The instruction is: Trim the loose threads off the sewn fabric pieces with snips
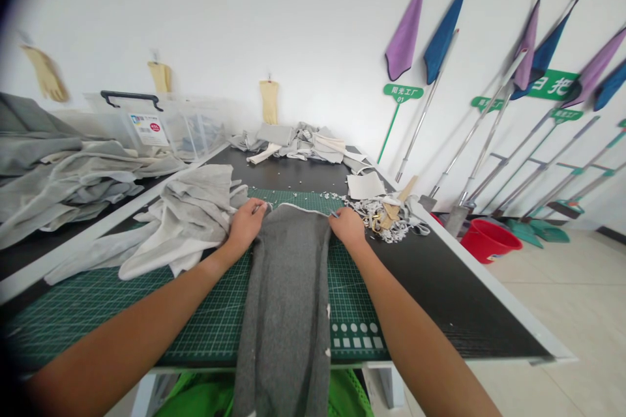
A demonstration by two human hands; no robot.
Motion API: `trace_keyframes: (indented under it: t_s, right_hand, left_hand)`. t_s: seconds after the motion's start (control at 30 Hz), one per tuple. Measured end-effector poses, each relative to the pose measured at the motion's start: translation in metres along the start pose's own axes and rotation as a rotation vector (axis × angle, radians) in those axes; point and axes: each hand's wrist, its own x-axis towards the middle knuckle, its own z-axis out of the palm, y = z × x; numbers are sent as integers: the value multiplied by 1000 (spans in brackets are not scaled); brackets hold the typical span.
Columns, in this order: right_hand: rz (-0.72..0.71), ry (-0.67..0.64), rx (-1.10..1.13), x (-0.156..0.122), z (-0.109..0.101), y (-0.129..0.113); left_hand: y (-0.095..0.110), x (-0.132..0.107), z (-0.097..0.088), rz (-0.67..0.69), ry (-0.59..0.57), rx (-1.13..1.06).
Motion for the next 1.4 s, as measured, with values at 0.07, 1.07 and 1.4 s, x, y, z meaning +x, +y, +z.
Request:
trace_keyframes:
  t_s: [0.07, 1.07, 1.4]
  right_hand:
    - [2, -18, 75, 2, -2, 2]
    - [171, -338, 540, 8, -24, 23]
    - [180, -442, 920, 16, -27, 20]
  left_hand:
    - [0, 0, 0, -2, 4, -5]
    - [-11, 7, 2, -41, 62, -23]
    - [-10, 6, 1, -31, 55, -18]
